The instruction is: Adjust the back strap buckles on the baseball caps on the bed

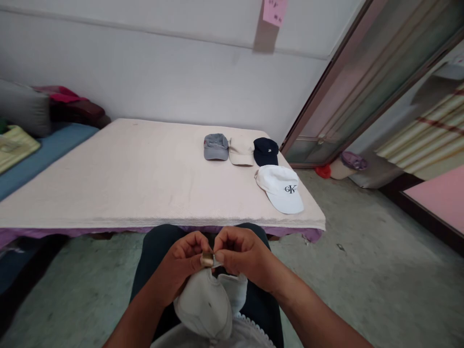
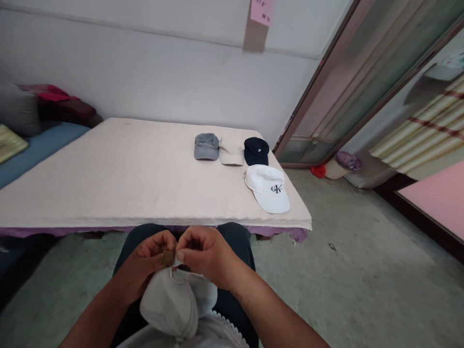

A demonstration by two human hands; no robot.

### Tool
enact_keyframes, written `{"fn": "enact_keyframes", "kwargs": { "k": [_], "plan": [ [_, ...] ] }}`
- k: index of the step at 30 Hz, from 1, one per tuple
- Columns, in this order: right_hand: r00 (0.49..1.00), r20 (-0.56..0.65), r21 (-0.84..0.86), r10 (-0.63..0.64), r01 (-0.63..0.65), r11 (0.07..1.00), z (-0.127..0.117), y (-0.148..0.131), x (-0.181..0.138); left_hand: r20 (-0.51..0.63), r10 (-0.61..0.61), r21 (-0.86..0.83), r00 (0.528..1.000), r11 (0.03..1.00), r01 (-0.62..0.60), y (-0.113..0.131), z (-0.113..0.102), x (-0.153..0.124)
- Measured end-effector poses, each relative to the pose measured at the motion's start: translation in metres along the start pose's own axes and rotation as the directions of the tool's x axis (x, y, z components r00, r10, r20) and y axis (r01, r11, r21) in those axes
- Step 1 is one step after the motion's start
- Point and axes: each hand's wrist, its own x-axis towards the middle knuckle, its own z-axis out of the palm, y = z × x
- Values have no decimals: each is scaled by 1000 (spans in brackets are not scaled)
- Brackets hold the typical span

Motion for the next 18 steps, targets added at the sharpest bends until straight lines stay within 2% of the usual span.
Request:
{"fn": "enact_keyframes", "kwargs": {
  "k": [6, 10, 15, 18],
  "plan": [
    [1000, -14, -42, -14, 14, 999, 1, 0, 1, -48, 13, 27, 999, 1000, -11, 1, 0, 1],
    [995, -85, -60, -43, 38, 997, 6, 0, 3, -80, 43, 98, 996, 995, -35, 4, 2, -1],
    [991, -134, 83, -8, 20, 996, 9, 4, 2, -114, 54, 158, 992, 987, -35, 5, 6, -2],
    [988, -154, 113, -17, 34, 993, 10, 4, 0, -124, 54, 161, 991, 986, -33, 4, 6, -2]
  ]
}}
